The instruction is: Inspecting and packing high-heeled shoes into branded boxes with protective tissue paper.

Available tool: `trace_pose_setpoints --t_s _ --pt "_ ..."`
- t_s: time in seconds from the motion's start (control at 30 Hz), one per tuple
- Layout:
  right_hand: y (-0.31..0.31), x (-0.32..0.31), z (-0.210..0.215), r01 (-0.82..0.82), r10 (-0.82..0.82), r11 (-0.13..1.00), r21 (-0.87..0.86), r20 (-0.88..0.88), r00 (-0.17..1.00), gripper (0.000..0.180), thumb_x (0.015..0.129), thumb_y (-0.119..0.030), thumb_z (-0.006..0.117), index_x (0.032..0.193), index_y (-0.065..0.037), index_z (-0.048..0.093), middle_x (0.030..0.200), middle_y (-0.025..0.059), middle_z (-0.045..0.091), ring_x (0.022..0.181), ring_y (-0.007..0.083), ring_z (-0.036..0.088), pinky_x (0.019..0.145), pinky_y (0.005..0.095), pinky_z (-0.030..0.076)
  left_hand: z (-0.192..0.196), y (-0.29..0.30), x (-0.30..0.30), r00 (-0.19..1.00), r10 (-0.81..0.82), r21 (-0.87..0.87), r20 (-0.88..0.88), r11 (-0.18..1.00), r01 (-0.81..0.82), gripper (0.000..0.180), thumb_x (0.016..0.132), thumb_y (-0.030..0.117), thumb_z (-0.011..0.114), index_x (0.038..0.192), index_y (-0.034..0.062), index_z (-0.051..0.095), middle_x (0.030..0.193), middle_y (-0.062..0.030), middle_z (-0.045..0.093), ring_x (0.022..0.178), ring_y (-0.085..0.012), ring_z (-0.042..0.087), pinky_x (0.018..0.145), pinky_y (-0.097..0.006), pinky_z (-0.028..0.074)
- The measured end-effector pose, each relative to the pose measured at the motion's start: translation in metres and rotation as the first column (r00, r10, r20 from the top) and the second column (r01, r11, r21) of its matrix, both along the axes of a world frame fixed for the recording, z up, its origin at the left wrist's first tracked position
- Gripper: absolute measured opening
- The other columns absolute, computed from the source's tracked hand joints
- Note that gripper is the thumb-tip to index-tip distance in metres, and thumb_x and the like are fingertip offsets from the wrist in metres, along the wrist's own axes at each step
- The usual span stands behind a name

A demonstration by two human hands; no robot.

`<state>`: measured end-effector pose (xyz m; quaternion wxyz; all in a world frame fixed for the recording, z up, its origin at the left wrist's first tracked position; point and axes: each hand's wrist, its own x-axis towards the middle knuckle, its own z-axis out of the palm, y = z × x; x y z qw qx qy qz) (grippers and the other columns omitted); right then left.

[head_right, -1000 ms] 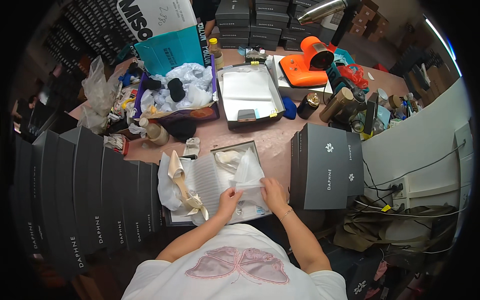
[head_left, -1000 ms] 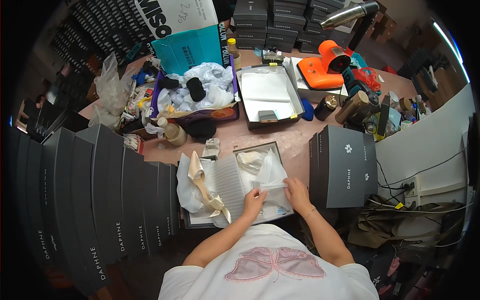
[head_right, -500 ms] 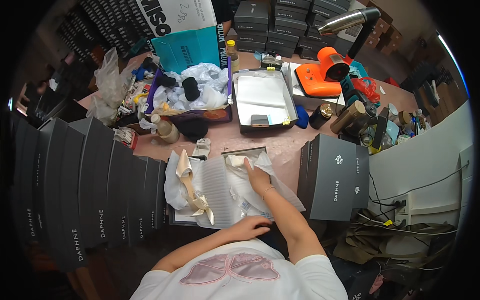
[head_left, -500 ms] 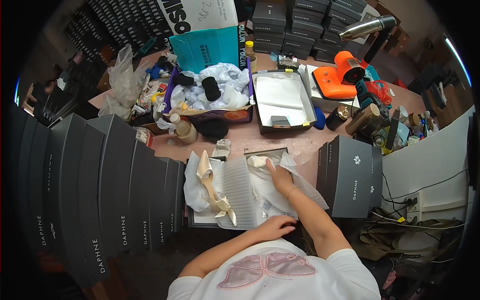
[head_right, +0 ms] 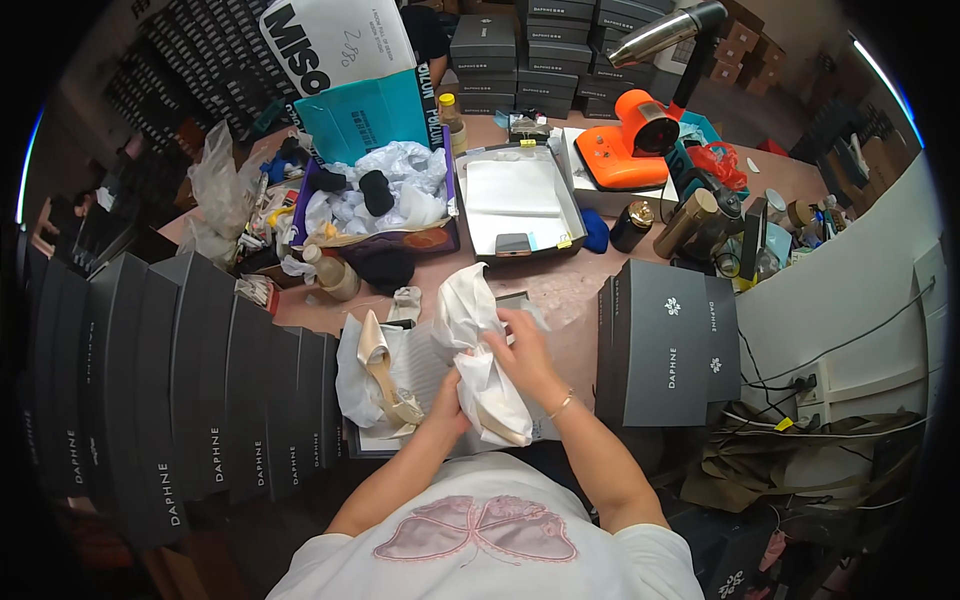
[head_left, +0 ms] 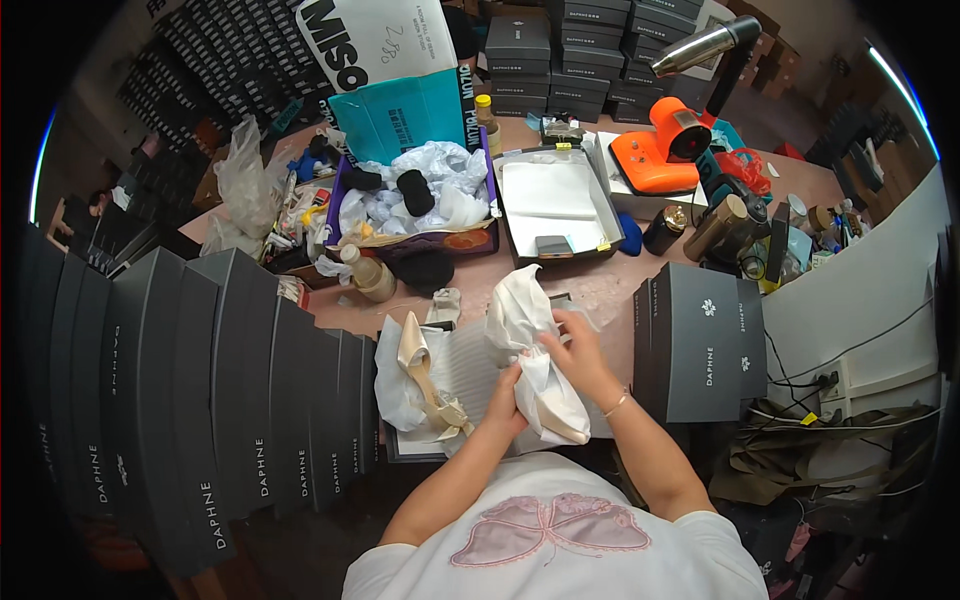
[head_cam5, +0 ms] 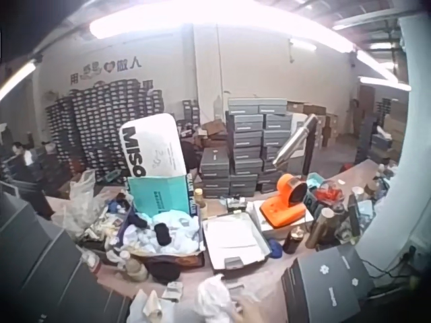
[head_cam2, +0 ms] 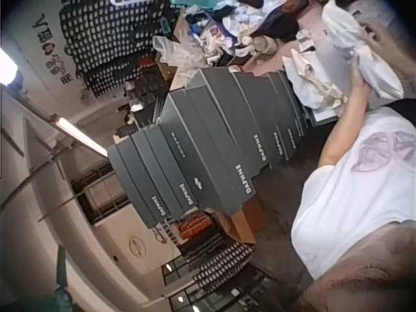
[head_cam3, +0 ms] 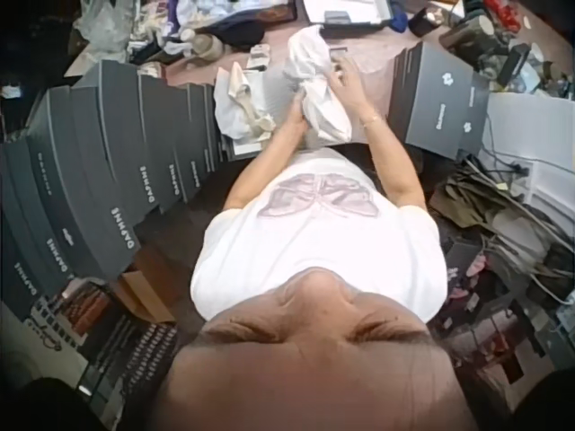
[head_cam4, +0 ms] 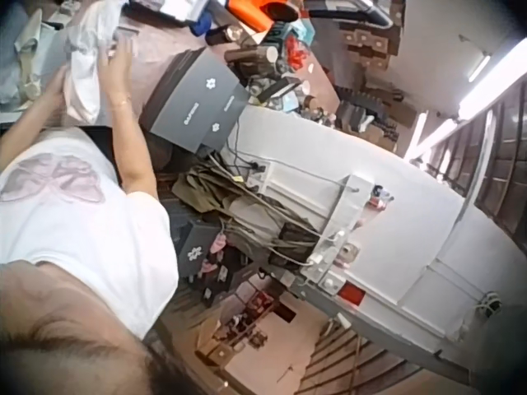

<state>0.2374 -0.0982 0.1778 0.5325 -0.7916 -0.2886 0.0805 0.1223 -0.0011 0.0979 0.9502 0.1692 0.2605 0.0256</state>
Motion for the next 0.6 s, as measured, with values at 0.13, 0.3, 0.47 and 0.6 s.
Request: trace_pose_setpoints --t_s 0.13,0.3,0.47,0.6 --pt "-0.04 -0.023 0.051 -0.428 0.429 0.897 -0.106 -0.017 0.903 0.029 0.081 -0.009 0.065 0.109 -0.001 0.058 0.104 0.0181 0.059 0.084 0.0363 0.06 0.074 0.0394 0.051 0.006 0.026 -0.006 0.99 0.115 0.089 -0.084 0.99 -0.107 0.041 0.092 0.034 0.059 0.118 0.0032 0.051 0.11 -0.008 0.059 0.1 -0.0191 0.059 0.087 -0.036 0.049" --pt "-0.028 -0.058 0.027 -0.445 0.495 0.851 -0.277 0.146 0.856 0.055 0.071 -0.008 0.07 0.121 -0.002 0.047 0.115 0.021 0.052 0.099 0.039 0.055 0.083 0.0422 0.047 0.06 0.022 -0.02 0.987 0.155 0.191 -0.042 0.971 -0.144 0.056 0.092 0.043 0.058 0.128 0.0031 0.042 0.125 -0.009 0.051 0.112 -0.0221 0.052 0.095 -0.039 0.043" --pt "-0.04 -0.067 0.009 -0.452 0.438 0.876 -0.168 -0.116 0.892 0.057 0.065 -0.006 0.073 0.115 -0.001 0.047 0.115 0.0202 0.051 0.109 0.0403 0.049 0.092 0.0419 0.042 0.068 0.065 -0.03 0.953 0.302 0.302 0.001 0.909 -0.288 0.049 0.094 0.039 0.057 0.124 0.0012 0.048 0.121 -0.0089 0.056 0.11 -0.0233 0.055 0.091 -0.042 0.046" --pt "-0.049 -0.048 0.045 -0.453 0.457 0.888 -0.083 0.032 0.889 0.052 0.064 -0.01 0.078 0.106 -0.003 0.05 0.108 0.0152 0.053 0.112 0.0353 0.046 0.098 0.0431 0.036 0.049 0.129 -0.005 0.905 0.41 0.609 0.111 0.692 -0.388 0.031 0.098 0.027 0.051 0.109 -0.001 0.057 0.103 -0.0092 0.064 0.093 -0.02 0.063 0.084 -0.034 0.05"
